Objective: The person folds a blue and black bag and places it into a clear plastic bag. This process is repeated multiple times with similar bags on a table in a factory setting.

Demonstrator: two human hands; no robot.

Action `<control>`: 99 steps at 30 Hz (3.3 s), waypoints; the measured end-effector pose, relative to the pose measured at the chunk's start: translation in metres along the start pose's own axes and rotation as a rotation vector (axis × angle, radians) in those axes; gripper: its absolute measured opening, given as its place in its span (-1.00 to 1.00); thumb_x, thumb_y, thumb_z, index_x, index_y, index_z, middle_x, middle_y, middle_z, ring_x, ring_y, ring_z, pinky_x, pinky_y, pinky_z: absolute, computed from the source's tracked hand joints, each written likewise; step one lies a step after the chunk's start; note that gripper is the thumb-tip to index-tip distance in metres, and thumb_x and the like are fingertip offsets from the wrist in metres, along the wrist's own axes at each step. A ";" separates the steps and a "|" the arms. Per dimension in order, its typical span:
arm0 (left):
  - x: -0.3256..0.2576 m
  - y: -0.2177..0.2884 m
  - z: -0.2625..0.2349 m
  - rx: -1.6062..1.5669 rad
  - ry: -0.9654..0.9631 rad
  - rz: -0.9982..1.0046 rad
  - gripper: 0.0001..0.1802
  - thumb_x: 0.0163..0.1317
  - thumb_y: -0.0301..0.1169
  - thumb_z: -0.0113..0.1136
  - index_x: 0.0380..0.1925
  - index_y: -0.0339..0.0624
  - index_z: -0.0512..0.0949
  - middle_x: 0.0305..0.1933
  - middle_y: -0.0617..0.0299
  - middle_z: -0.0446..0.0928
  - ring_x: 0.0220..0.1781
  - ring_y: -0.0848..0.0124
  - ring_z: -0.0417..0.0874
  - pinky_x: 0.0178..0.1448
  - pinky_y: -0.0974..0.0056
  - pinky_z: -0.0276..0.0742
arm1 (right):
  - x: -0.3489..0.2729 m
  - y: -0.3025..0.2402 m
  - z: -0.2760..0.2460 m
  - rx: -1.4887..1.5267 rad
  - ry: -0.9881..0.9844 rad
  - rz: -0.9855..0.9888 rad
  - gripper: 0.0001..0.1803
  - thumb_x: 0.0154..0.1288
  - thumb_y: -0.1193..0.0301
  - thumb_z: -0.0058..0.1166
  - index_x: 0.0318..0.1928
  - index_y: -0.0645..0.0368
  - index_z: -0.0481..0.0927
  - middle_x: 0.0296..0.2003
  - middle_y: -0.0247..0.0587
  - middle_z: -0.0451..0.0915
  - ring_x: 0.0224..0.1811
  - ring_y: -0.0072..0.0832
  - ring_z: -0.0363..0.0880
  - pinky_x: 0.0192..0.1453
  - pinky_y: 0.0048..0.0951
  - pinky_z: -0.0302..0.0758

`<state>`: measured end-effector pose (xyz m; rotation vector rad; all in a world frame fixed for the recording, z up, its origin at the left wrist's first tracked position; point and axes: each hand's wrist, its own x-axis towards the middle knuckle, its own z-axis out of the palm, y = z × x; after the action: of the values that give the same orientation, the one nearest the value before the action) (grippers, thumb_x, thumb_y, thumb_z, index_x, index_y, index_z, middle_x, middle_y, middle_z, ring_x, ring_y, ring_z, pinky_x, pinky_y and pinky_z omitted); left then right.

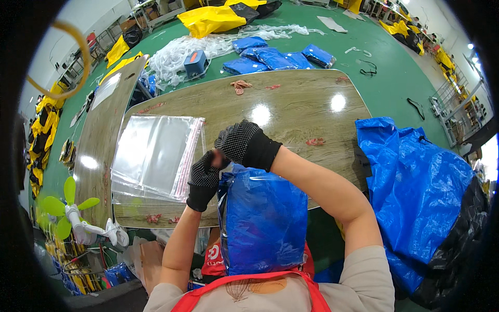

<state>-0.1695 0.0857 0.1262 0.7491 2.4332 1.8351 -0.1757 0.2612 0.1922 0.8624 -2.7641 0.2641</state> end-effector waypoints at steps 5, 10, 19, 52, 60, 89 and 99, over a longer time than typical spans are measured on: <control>-0.004 0.032 0.002 -0.270 0.098 -0.070 -0.73 0.42 -0.38 -0.13 -0.18 -0.29 0.54 -0.25 0.12 0.61 -0.18 0.41 0.61 -0.06 0.35 0.47 | 0.001 0.050 0.007 0.232 0.338 0.231 -0.80 0.21 0.28 -0.08 -0.37 0.11 0.52 -0.60 -0.01 0.54 -0.50 -0.15 0.58 -0.34 -0.24 0.51; -0.011 0.025 -0.013 -0.494 0.329 -0.118 -0.74 0.43 -0.35 -0.17 -0.21 -0.30 0.46 -0.30 0.10 0.60 -0.28 0.38 0.62 -0.13 0.35 0.50 | -0.136 0.183 -0.092 0.700 1.164 0.565 -0.63 0.31 0.07 -0.10 -0.20 0.14 0.46 -0.31 -0.14 0.51 -0.40 -0.42 0.51 -0.30 -0.36 0.50; -0.022 0.045 -0.048 -0.621 0.193 -0.287 -0.71 0.38 -0.32 -0.07 -0.14 -0.33 0.51 -0.27 0.12 0.60 -0.22 0.39 0.61 -0.13 0.35 0.48 | -0.147 0.000 -0.090 1.073 0.065 0.951 -0.54 0.33 0.09 0.00 0.06 0.15 0.54 -0.09 -0.30 0.59 -0.59 -0.71 0.42 -0.56 -0.62 0.33; 0.005 0.120 -0.050 0.829 0.004 0.946 -0.84 0.04 -0.46 0.31 -0.34 -0.01 0.60 -0.14 0.32 0.62 0.15 0.07 0.50 0.38 -0.20 0.09 | -0.247 -0.053 -0.052 0.977 0.801 0.557 -0.80 0.30 0.46 -0.09 -0.20 0.31 0.57 -0.04 0.01 0.56 -0.07 -0.36 0.56 0.07 -0.38 0.43; -0.064 0.065 -0.059 1.009 0.027 1.021 -0.74 -0.01 -0.47 0.31 -0.29 0.16 0.62 -0.18 0.40 0.60 0.01 0.24 0.56 0.33 -0.19 0.13 | -0.236 -0.059 -0.040 1.216 0.910 0.546 -0.80 0.34 0.46 -0.11 -0.23 0.29 0.57 0.07 0.06 0.47 0.00 -0.33 0.52 0.14 -0.37 0.38; -0.012 0.104 -0.007 0.109 -1.079 -0.121 0.00 -0.28 -0.08 0.57 0.13 -0.32 0.25 -0.07 0.01 0.50 -0.03 0.24 0.54 0.11 0.20 0.44 | -0.218 -0.035 -0.063 0.688 -0.102 0.464 -0.22 -0.08 -0.21 0.23 -0.11 0.25 0.53 -0.43 0.19 0.59 -0.34 0.04 0.62 -0.20 -0.16 0.53; 0.148 0.095 -0.006 -0.470 -0.264 -0.179 -0.49 0.24 -0.01 0.12 0.03 -0.11 0.38 -0.01 0.25 0.43 -0.04 0.41 0.51 0.05 0.28 0.47 | -0.388 0.140 0.003 -0.521 -0.154 1.585 -0.11 0.10 -0.13 0.06 0.30 0.17 0.19 0.36 -0.06 0.09 0.37 0.09 0.06 0.30 0.33 -0.05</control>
<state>-0.2669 0.1545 0.2556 0.6569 1.7507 1.9746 0.0530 0.5821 0.0692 -1.5144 -2.6948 -0.2978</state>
